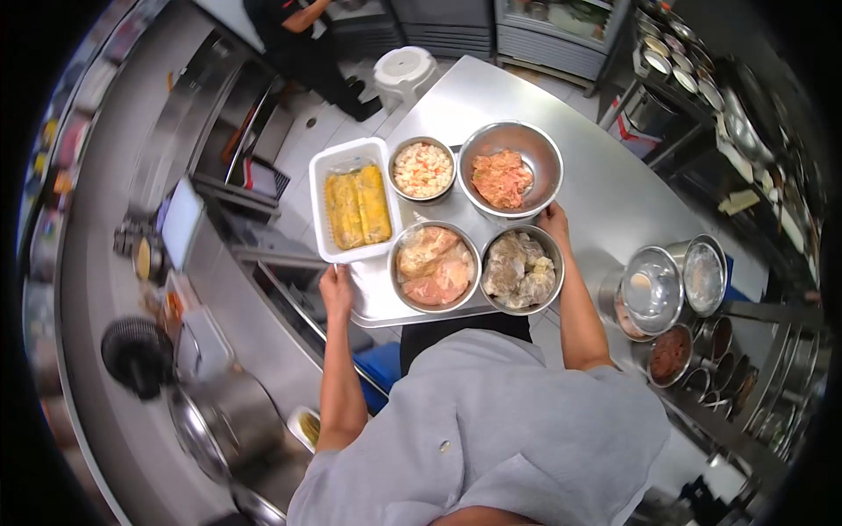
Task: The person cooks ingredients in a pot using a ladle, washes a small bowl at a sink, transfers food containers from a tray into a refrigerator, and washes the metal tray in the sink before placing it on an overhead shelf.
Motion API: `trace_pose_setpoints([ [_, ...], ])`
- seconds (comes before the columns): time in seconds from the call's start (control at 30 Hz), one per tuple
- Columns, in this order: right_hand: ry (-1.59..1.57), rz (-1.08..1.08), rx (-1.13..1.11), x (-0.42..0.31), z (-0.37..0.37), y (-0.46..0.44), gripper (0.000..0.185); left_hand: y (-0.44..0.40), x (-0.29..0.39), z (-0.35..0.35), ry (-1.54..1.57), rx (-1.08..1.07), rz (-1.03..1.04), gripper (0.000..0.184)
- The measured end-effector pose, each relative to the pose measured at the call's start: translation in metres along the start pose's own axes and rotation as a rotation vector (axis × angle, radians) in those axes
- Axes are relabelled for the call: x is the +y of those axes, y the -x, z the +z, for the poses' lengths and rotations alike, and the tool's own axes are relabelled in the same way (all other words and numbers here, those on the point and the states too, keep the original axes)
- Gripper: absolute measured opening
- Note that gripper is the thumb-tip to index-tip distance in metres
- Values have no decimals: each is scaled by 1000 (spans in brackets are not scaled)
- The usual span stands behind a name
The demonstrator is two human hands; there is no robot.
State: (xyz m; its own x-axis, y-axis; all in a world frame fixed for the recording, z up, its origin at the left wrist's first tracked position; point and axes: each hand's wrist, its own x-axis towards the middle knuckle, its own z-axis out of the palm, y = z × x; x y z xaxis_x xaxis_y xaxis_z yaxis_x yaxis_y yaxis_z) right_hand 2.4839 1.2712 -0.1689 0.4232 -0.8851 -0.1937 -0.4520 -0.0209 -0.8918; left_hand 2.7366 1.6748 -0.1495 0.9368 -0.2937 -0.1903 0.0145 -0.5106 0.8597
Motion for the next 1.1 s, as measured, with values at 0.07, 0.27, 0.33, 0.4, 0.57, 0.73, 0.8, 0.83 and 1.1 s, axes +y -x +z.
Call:
trace_pose_setpoints([
  [0.07,34,91,100,-21,26,-6,21,-80,-13,13,-62,-85,61,30],
  [0.27,459,228,189,50,66,-12,33,-198,-34,47,-93,-335,111,33],
  [0.33,445,165,214,88,71,-7,28,-235,-42,61,-193,-442,207,35],
  [0.4,507,-40,449,161,81,-19,24,-273,-48,73,-222,-477,316,36],
  [0.57,412,-31,470,223,115,-20,30,-353,-54,90,-554,-712,608,41],
  [0.73,501,207,352,138,125,37,32,-382,-74,123,-611,-994,588,46],
  [0.8,412,182,380,154,133,34,33,-391,-67,119,-583,-1109,548,46],
  [0.83,486,306,398,132,138,42,32,-400,-63,119,-533,-1182,500,47],
  [1.1,459,436,1235,122,160,174,28,-557,-67,150,-375,-1658,270,46],
])
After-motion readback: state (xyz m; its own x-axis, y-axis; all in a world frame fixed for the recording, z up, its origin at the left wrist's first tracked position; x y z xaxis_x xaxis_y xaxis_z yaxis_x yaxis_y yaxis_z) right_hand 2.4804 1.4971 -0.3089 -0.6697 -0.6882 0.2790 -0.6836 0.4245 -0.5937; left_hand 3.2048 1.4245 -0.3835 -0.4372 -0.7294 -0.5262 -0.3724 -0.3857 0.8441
